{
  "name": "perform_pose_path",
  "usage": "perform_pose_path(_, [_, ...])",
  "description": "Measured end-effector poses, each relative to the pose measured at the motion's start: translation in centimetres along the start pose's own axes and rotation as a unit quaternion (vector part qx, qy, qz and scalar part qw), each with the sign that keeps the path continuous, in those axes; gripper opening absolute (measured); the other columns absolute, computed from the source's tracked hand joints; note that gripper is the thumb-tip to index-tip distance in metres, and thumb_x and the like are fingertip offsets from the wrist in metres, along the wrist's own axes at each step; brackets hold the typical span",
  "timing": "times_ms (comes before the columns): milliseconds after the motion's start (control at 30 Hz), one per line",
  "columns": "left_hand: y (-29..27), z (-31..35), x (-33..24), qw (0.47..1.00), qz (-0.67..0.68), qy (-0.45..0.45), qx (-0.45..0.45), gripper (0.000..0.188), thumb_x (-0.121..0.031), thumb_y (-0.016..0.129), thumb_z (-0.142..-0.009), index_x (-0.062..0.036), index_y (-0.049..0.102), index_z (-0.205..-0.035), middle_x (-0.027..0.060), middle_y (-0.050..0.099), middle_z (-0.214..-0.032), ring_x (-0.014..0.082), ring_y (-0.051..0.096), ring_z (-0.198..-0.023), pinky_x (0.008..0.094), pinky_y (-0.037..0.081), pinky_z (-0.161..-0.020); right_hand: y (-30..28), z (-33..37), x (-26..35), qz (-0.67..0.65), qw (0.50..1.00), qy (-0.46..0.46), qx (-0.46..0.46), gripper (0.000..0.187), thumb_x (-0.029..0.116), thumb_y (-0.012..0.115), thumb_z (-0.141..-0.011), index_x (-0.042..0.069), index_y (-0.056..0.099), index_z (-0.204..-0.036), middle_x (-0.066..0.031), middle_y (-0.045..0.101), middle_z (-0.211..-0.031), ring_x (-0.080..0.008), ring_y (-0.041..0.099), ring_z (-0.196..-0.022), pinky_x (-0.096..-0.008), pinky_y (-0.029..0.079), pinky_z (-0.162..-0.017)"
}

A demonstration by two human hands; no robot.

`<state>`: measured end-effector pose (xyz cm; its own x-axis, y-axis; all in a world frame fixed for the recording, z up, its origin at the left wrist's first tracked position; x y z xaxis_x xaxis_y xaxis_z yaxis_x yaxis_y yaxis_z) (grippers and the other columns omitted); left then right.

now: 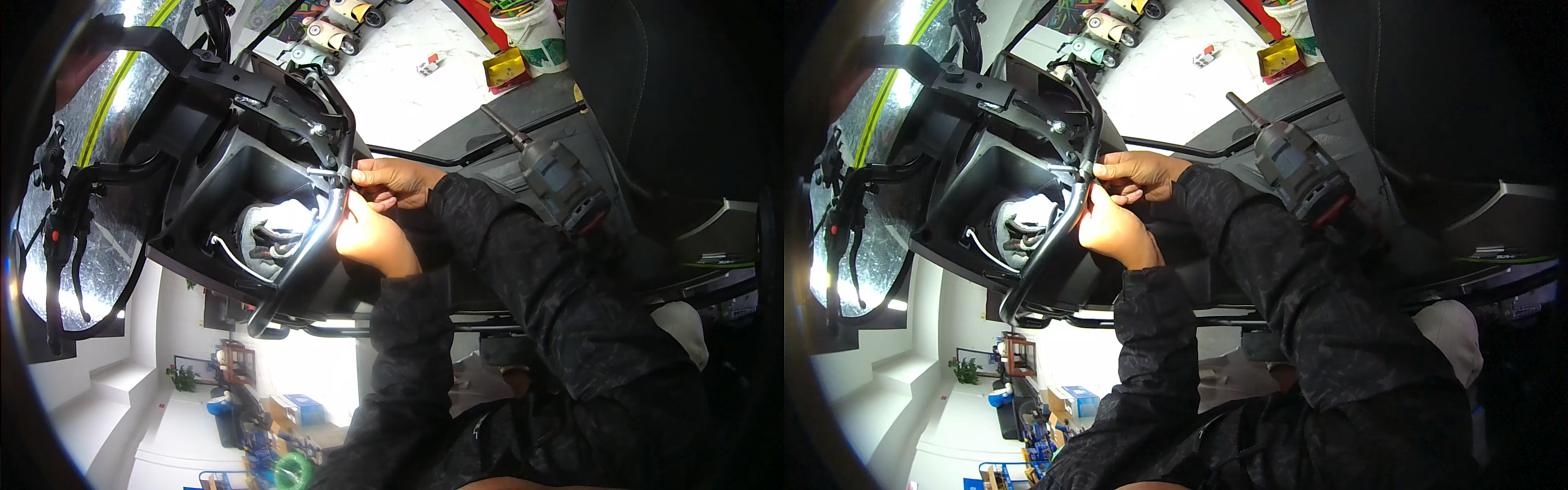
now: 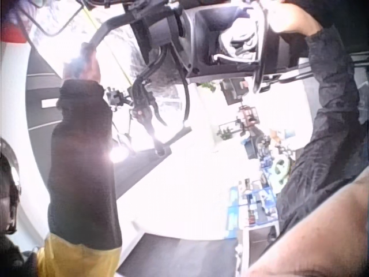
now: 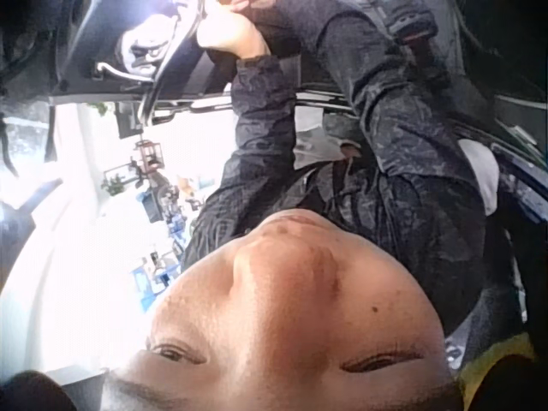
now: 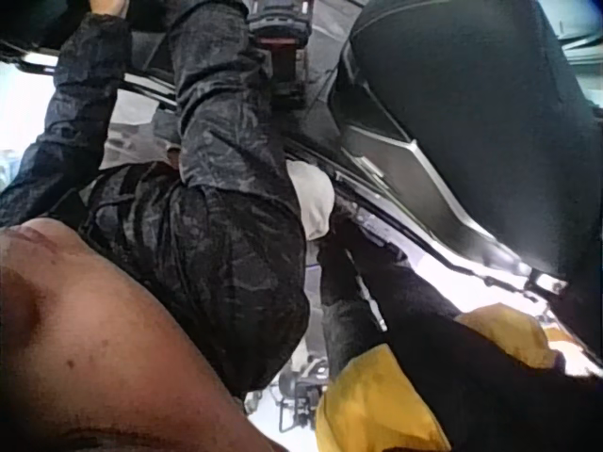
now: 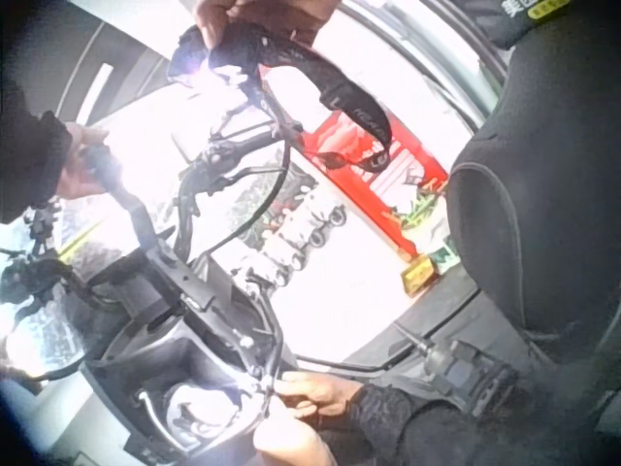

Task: The person attaches a metal rack to the front of a scooter using bolts and a cordless impact driver. They align the rack, insert bolts, and tighten them with the driver, then add washers and nuts by hand to secure the assembly.

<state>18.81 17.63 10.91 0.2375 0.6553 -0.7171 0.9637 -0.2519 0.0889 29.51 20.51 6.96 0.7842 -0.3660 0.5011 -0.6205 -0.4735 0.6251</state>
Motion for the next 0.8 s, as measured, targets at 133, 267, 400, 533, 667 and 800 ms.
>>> perform_pose_path(133, [-0.3,-0.1,0.6,1.000,-0.008,-0.009,0.001,0.016,-0.004,0.065,-0.104,0.0119,0.068,-0.106,0.0133,0.072,-0.089,0.0143,0.064,-0.056,0.0228,0.054,-0.050,0.2,0.0,-0.5,-0.026,0.999,-0.024,-0.012,0.022,0.024,0.061,-0.111,0.003,0.062,-0.116,-0.0036,0.064,-0.095,-0.0028,0.045,-0.059,-0.0156,0.037,-0.045])
perform_pose_path(267, [-1.0,-0.2,1.1,0.998,-0.023,-0.027,0.043,0.015,-0.005,0.063,-0.105,0.0077,0.069,-0.102,0.0091,0.071,-0.085,0.0107,0.061,-0.058,0.0208,0.051,-0.053,0.2,-0.1,-1.5,-0.047,0.997,-0.055,-0.021,0.020,0.024,0.057,-0.113,0.006,0.061,-0.119,-0.0047,0.069,-0.099,-0.0022,0.048,-0.058,-0.0151,0.040,-0.047])
perform_pose_path(400, [-1.9,0.1,0.6,0.990,-0.015,-0.061,0.130,0.013,-0.006,0.061,-0.106,0.0045,0.068,-0.103,0.0069,0.070,-0.085,0.0083,0.061,-0.063,0.0195,0.049,-0.057,-0.1,-0.1,-2.1,-0.053,0.997,-0.052,-0.013,0.018,0.024,0.056,-0.113,0.007,0.059,-0.115,-0.0061,0.069,-0.100,-0.0010,0.044,-0.055,-0.0155,0.041,-0.047])
perform_pose_path(533, [-2.7,0.7,-0.2,0.977,0.007,-0.084,0.198,0.015,-0.005,0.057,-0.107,0.0048,0.065,-0.114,0.0067,0.071,-0.090,0.0079,0.064,-0.069,0.0195,0.049,-0.059,0.0,0.1,-2.3,-0.071,0.997,-0.041,-0.013,0.019,0.026,0.056,-0.113,0.007,0.056,-0.111,-0.0109,0.071,-0.088,-0.0018,0.040,-0.050,-0.0167,0.038,-0.042])
perform_pose_path(667, [-3.1,0.0,-0.8,0.965,0.009,-0.094,0.245,0.018,-0.007,0.056,-0.108,0.0056,0.064,-0.118,0.0092,0.073,-0.093,0.0114,0.069,-0.073,0.0218,0.052,-0.061,0.5,0.2,-2.6,-0.101,0.993,-0.048,-0.036,0.022,0.028,0.053,-0.114,0.006,0.055,-0.109,-0.0150,0.073,-0.089,-0.0039,0.043,-0.047,-0.0183,0.039,-0.039])
perform_pose_path(800, [-3.1,-0.6,-0.8,0.963,-0.012,-0.101,0.248,0.018,-0.008,0.056,-0.108,0.0058,0.068,-0.109,0.0098,0.073,-0.088,0.0132,0.069,-0.070,0.0227,0.051,-0.059,1.0,0.6,-2.7,-0.099,0.994,-0.026,-0.034,0.029,0.035,0.055,-0.113,0.009,0.056,-0.099,0.0045,0.049,-0.067,-0.0021,0.039,-0.042,-0.0251,0.047,-0.038])
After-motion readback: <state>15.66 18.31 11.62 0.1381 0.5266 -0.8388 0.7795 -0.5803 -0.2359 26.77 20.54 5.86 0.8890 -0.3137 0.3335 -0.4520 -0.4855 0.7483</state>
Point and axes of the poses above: each hand's wrist, its own z-axis away from the middle knuckle, its own y-axis out of the palm, x = y × z, the point moved 4 cm from there along -z, towards the middle knuckle
